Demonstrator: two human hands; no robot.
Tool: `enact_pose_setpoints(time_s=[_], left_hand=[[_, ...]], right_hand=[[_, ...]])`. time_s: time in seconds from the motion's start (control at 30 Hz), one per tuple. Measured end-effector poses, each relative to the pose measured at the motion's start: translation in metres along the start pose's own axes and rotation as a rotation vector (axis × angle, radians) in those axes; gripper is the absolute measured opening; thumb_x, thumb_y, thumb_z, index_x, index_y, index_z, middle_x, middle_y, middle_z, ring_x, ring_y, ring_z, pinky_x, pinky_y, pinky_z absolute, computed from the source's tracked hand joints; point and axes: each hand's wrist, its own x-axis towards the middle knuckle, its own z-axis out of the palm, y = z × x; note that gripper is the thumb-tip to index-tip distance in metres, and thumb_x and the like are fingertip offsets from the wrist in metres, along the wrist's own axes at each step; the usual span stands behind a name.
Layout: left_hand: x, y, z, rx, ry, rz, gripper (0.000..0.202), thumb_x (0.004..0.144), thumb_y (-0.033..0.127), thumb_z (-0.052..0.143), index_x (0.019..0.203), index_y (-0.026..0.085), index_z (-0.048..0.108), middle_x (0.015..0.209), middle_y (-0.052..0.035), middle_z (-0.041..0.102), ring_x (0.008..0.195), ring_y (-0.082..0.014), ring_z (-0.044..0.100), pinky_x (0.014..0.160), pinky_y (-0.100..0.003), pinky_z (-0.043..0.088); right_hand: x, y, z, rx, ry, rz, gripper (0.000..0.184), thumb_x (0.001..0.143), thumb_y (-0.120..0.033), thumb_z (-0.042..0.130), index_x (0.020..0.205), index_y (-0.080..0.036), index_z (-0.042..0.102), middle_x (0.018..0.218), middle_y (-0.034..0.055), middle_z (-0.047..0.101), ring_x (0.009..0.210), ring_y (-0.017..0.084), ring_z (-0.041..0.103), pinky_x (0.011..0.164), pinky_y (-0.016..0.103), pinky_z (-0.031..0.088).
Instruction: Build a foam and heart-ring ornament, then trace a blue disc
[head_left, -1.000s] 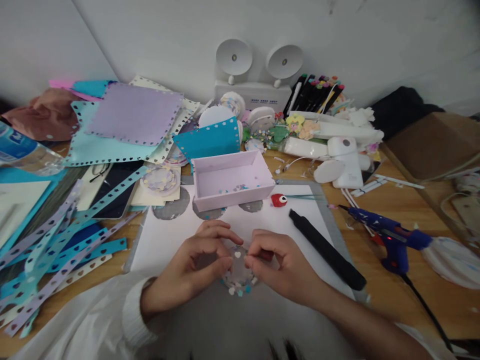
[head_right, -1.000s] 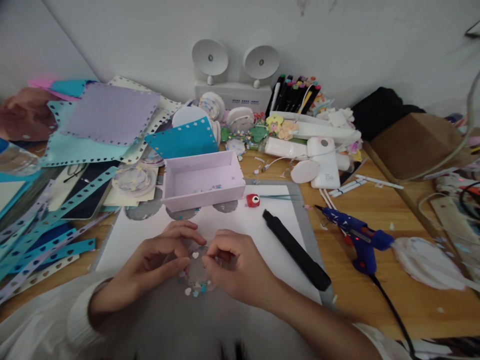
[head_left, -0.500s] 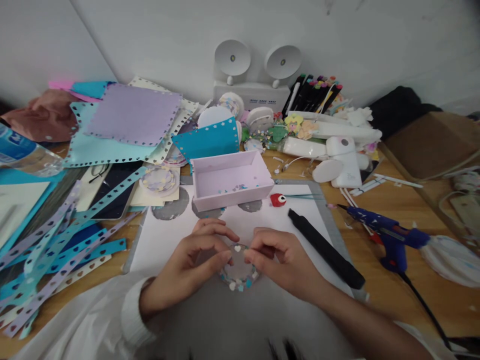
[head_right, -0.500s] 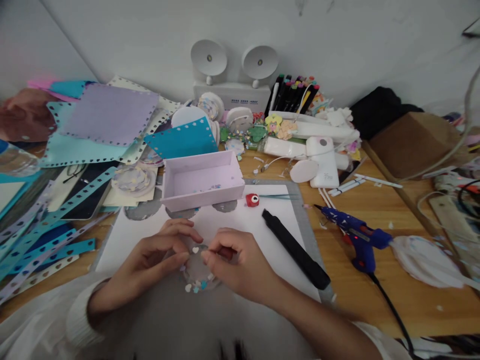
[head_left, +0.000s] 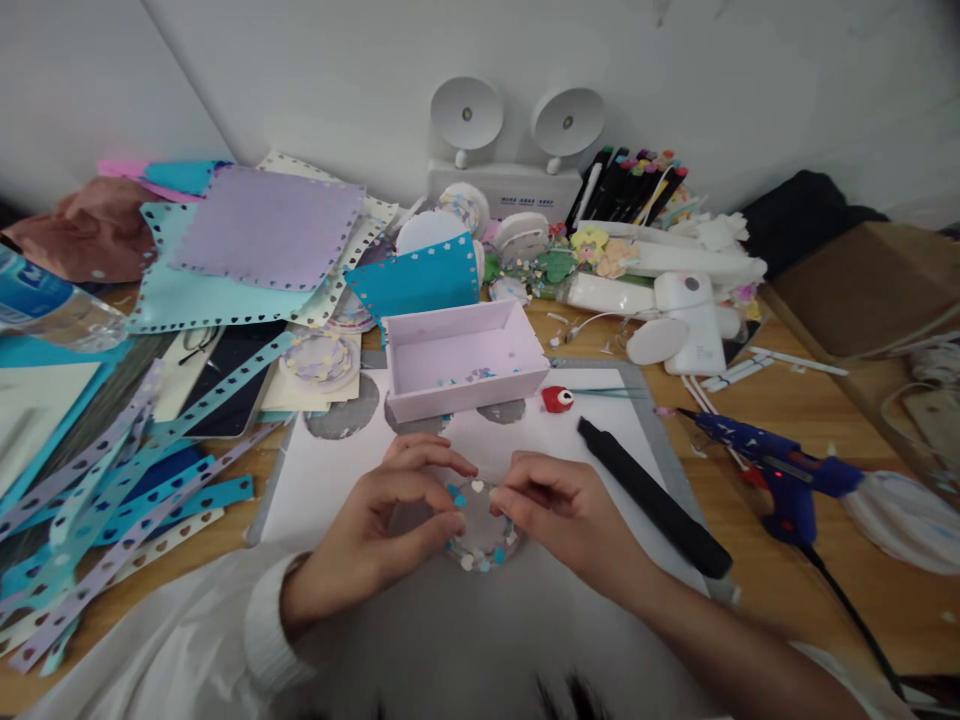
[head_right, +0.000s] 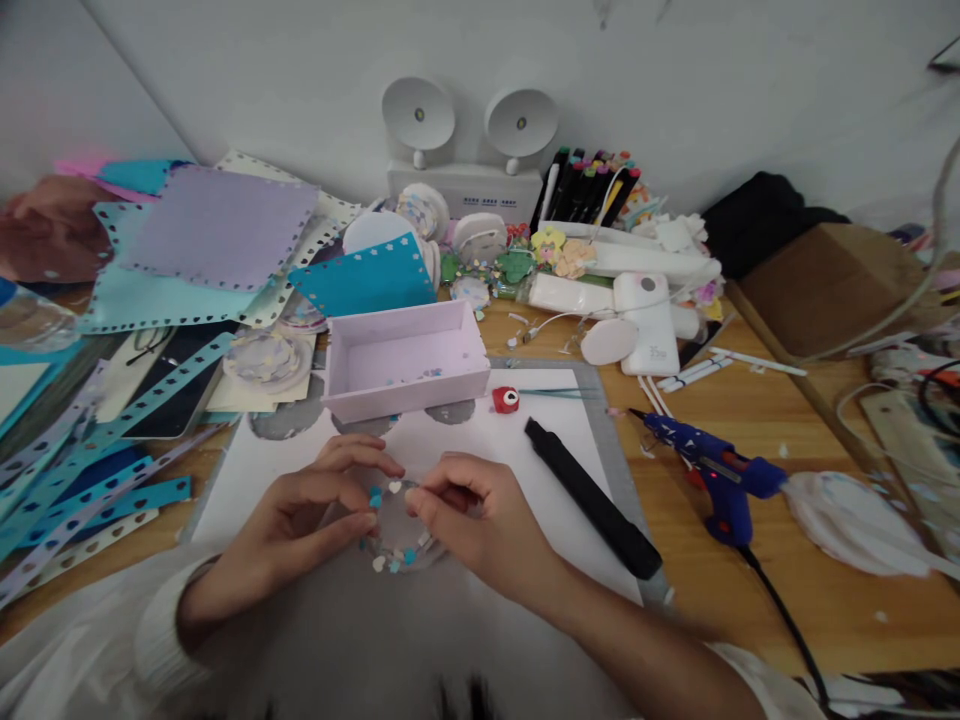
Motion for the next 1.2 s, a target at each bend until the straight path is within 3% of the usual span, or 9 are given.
enact_pose_setpoints(time_s=[0.27,0.5,0.73,0.87,1.0,1.1,1.2], left_hand=[[0.0032,0.0016,-0.0006,-0.016,0.074,-0.05,0.013,0.089,0.026,0.064,0.079,0.021,0.07,0.112,-0.0052,0.062,0.115,-0.0221,0.051,0.104,-0.037,0.032],[0.0009,-0.0001,-0.0007,-0.049,0.024,-0.019,0.016,0.091,0.027,0.062,0.079,0.021,0.071,0.114,-0.0051,0.062,0.12,-0.0219,0.047,0.105,-0.034,0.031],[0.0027,-0.0037,-0.0029,-0.163,-0.055,-0.039,0.018,0.09,0.028,0.063,0.076,0.022,0.071,0.115,-0.0049,0.064,0.124,-0.0232,0.046,0.107,-0.037,0.029],[0.0035,-0.0019,-0.002,-0.121,-0.035,-0.023,0.019,0.092,0.029,0.06,0.077,0.022,0.071,0.115,-0.0054,0.065,0.121,-0.0236,0.048,0.105,-0.038,0.032],[0.0007,0.001,-0.0012,0.046,0.063,0.042,0.013,0.091,0.026,0.061,0.097,0.025,0.072,0.118,-0.0063,0.063,0.119,-0.024,0.05,0.105,-0.041,0.034],[-0.0012,-0.0001,-0.0015,0.081,0.082,0.073,0.027,0.09,0.029,0.062,0.117,0.027,0.066,0.125,-0.0078,0.058,0.122,-0.0259,0.049,0.106,-0.043,0.034],[-0.0022,-0.0033,-0.0016,0.087,0.022,0.104,0.054,0.083,0.04,0.07,0.132,0.027,0.055,0.135,-0.0094,0.051,0.129,-0.0292,0.042,0.11,-0.045,0.031]], right_hand=[[-0.0006,0.002,0.0007,-0.054,-0.037,-0.019,0.021,0.079,-0.024,0.061,0.06,-0.017,0.058,0.059,-0.0021,0.05,0.057,0.011,0.043,0.054,0.024,0.035],[-0.0002,0.0013,0.0006,-0.084,-0.026,-0.102,0.019,0.083,-0.022,0.058,0.066,-0.015,0.063,0.064,-0.0009,0.052,0.061,0.012,0.047,0.057,0.025,0.036],[-0.0023,0.0015,0.0002,0.001,-0.098,-0.042,0.018,0.083,-0.023,0.059,0.067,-0.017,0.062,0.065,-0.0014,0.053,0.063,0.012,0.046,0.059,0.025,0.036],[-0.0024,0.0027,-0.0002,0.013,-0.092,-0.018,0.018,0.083,-0.024,0.059,0.067,-0.017,0.062,0.065,-0.0011,0.054,0.063,0.012,0.047,0.059,0.026,0.035],[-0.0006,0.0037,-0.0023,0.05,-0.086,0.029,0.02,0.086,-0.028,0.058,0.071,-0.016,0.065,0.069,-0.0001,0.057,0.065,0.012,0.049,0.059,0.025,0.035],[0.0003,0.0026,-0.0044,0.092,-0.096,0.048,0.022,0.087,-0.031,0.058,0.072,-0.016,0.064,0.07,0.0003,0.059,0.066,0.012,0.05,0.06,0.025,0.036],[0.0006,0.0021,-0.006,0.136,-0.101,0.075,0.024,0.088,-0.034,0.059,0.072,-0.016,0.064,0.069,0.0,0.058,0.066,0.012,0.049,0.061,0.025,0.036]])
